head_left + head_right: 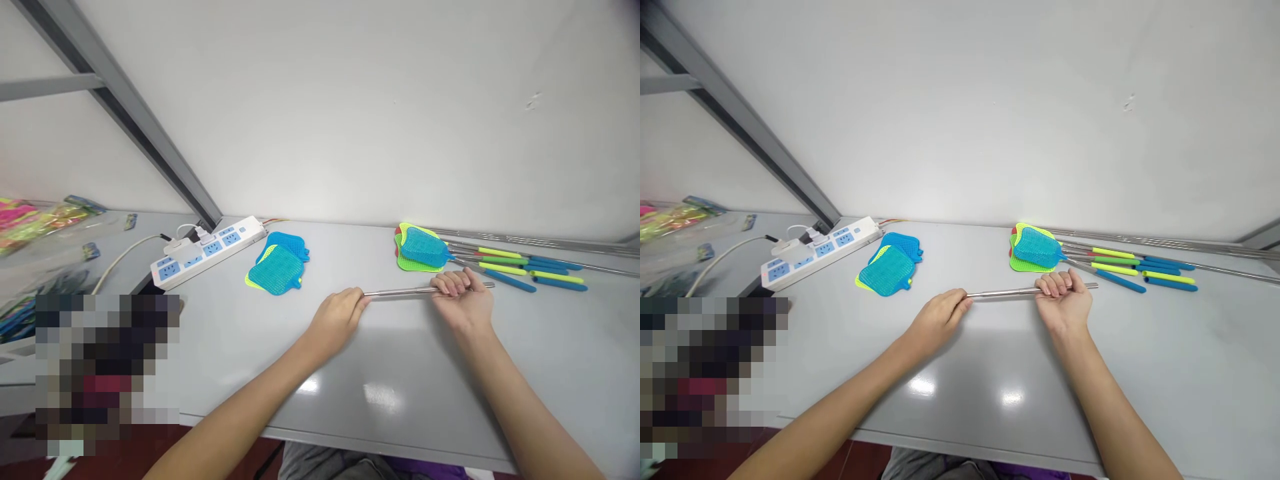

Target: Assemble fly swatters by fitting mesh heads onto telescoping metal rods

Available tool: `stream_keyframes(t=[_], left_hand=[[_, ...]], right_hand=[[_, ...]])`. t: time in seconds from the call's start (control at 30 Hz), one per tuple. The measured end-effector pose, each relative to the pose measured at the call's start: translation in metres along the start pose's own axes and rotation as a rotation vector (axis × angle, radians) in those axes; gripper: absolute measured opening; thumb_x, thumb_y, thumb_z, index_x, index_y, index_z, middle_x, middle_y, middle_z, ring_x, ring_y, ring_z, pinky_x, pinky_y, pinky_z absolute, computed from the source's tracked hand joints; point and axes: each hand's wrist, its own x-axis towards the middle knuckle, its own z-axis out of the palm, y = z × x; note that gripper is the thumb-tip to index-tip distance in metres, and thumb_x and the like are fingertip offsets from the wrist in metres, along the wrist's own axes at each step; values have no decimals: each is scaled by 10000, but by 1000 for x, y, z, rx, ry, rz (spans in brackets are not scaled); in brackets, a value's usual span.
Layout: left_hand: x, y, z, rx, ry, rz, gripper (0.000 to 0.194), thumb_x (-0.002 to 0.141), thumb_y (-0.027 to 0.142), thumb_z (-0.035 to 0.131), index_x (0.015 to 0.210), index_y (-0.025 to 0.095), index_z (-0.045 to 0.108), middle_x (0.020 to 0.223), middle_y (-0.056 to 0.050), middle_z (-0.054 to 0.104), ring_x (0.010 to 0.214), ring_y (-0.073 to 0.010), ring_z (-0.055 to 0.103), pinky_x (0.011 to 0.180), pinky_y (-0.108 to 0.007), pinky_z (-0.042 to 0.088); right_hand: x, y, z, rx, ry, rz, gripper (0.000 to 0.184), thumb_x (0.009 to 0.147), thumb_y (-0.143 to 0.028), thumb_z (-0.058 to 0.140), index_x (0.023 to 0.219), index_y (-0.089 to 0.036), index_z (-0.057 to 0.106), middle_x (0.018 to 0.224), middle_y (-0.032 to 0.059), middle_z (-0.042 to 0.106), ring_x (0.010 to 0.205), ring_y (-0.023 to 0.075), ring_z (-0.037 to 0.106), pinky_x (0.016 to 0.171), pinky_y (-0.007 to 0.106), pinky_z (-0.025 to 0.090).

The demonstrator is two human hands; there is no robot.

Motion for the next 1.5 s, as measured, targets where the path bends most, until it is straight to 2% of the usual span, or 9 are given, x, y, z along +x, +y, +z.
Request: stream_keyframes(t=[0.13, 0.4, 0.57, 0.73, 0.93, 1.2, 1.37, 1.5], left_hand=[[-1, 4, -2, -79, -1, -75, 307, 863, 407, 251, 773, 197, 454, 680, 14, 514, 621, -124, 470, 564, -241, 333], [-2, 10, -5, -142, -39, -4, 300, 881, 347, 211, 790, 198, 455, 674, 11, 498, 639, -119, 467, 604, -238, 351], [-1, 8, -5, -61, -74, 49, 333, 884, 347, 201, 769, 192, 472, 705, 0, 522, 659, -120, 479, 639, -246, 358], [-2, 7, 1, 103, -117, 113, 344, 891, 333, 185, 737, 184, 454, 666, -3, 528, 611, -126, 483, 604, -251, 354], [-9, 10, 13, 268, -187, 116, 359, 894, 296, 145, 733, 173, 440, 592, -26, 539, 564, -157, 511, 550, -274, 335], [-11, 7, 11, 158, -215, 92, 374, 888, 315, 147, 669, 192, 424, 553, 1, 501, 531, -142, 479, 531, -252, 310], [-11, 8, 11, -11, -274, 79, 391, 887, 323, 143, 656, 197, 431, 558, 16, 498, 549, -122, 480, 579, -234, 339], [-10, 11, 11, -82, -267, 53, 388, 886, 339, 143, 656, 198, 423, 552, 23, 484, 551, -117, 484, 570, -223, 342]], right_hand=[[-1, 3, 1, -13, -17, 36, 251, 769, -155, 349, 552, -178, 224, 429, -60, 190, 359, 63, 230, 366, 190, 284], [-1, 3, 3, 4, 27, 42, 250, 772, -154, 344, 552, -178, 228, 424, -60, 195, 354, 61, 226, 353, 186, 271], [-1, 5, 2, -70, 9, 54, 260, 773, -183, 358, 546, -178, 231, 422, -60, 205, 351, 57, 236, 353, 184, 277], [-3, 10, 3, -112, 17, 63, 301, 764, -195, 380, 529, -175, 193, 409, -62, 177, 346, 61, 214, 342, 187, 260], [-9, 15, 4, -166, -2, 16, 377, 765, -227, 404, 519, -174, 124, 392, -63, 105, 327, 68, 139, 301, 203, 172], [-10, 21, -1, -157, -72, 24, 396, 761, -226, 425, 523, -176, 112, 393, -67, 91, 326, 67, 129, 301, 201, 173], [-15, 30, 0, -133, -101, 93, 406, 762, -238, 437, 516, -180, 120, 394, -70, 90, 327, 68, 114, 300, 204, 163], [-15, 31, 3, -122, -118, 120, 397, 768, -240, 439, 509, -179, 145, 400, -70, 99, 329, 66, 122, 304, 200, 165]])
